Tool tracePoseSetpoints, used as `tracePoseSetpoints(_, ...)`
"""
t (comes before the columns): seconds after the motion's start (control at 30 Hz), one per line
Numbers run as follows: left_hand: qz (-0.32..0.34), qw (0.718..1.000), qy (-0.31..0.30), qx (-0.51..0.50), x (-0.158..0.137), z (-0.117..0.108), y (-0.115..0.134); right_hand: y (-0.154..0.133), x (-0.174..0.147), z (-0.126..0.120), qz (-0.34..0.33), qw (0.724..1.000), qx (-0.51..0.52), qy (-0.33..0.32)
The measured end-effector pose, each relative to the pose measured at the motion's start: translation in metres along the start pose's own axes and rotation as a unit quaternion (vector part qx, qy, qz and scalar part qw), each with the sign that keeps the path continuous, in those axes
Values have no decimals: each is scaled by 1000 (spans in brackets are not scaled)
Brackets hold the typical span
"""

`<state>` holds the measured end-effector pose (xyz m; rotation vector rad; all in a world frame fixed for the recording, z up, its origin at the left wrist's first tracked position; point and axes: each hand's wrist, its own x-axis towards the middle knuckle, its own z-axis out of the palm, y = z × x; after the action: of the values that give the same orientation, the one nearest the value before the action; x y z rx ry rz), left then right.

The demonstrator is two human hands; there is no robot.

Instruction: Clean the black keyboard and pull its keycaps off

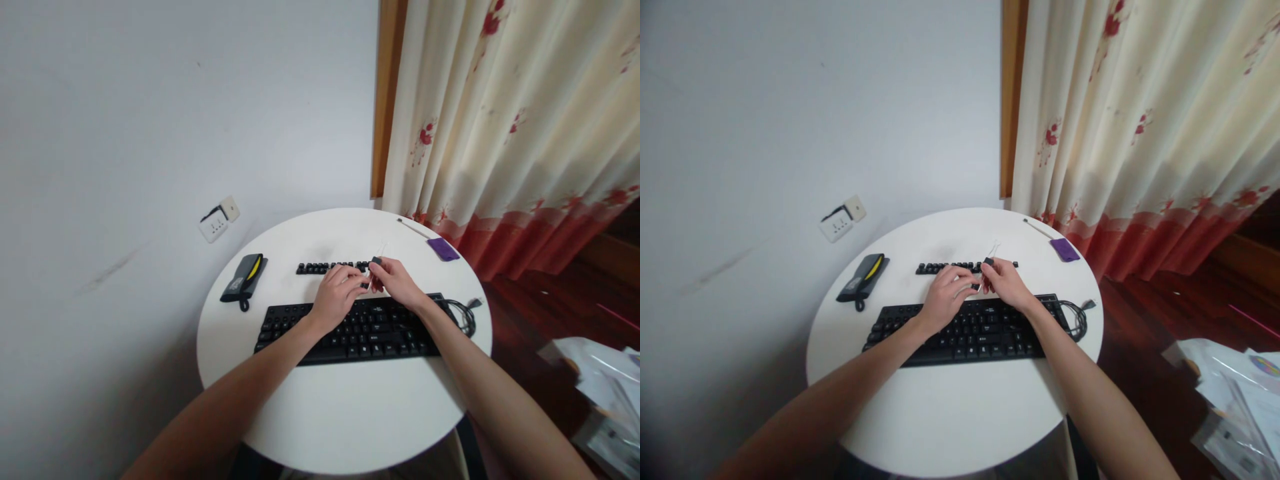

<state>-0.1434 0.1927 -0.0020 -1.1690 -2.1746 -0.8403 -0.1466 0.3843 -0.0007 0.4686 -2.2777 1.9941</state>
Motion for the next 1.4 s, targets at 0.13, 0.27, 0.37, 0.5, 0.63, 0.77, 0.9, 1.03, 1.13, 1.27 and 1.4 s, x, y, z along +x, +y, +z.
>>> tracePoseSetpoints(0.13,-44,999,1,-9,1,5,-5,0,-3,0,-18,997,-53,-48)
tracePoseSetpoints(0.27,-124,992,3,-35,4,4,-20,0,-1,-1,-18,996,-73,37)
tracePoseSetpoints(0.37,-194,976,-93,-45,4,1,-35,1,4,-9,-9,983,-73,169)
tracePoseSetpoints(0.5,-228,942,-245,-31,9,0,-47,5,9,-18,-8,969,-55,241)
tracePoseSetpoints(0.63,-184,948,-261,-6,22,10,-49,5,9,-19,-17,967,-49,251)
tracePoseSetpoints(0.77,-131,958,-255,17,36,32,-45,1,9,-19,-22,965,-36,258)
tracePoseSetpoints(0.9,-60,961,-259,73,49,53,-41,0,9,-21,-30,962,-31,269)
tracePoseSetpoints(1.03,-35,970,-215,112,58,68,-48,2,10,-21,-37,960,-23,278)
tracePoseSetpoints(1.13,-74,978,-159,110,59,75,-56,2,10,-22,-42,961,-16,274)
tracePoseSetpoints(1.27,-144,976,-122,111,57,77,-61,0,9,-23,-43,961,-23,273)
tracePoseSetpoints(1.4,-167,970,-124,124,57,72,-60,0,9,-23,-38,960,-23,276)
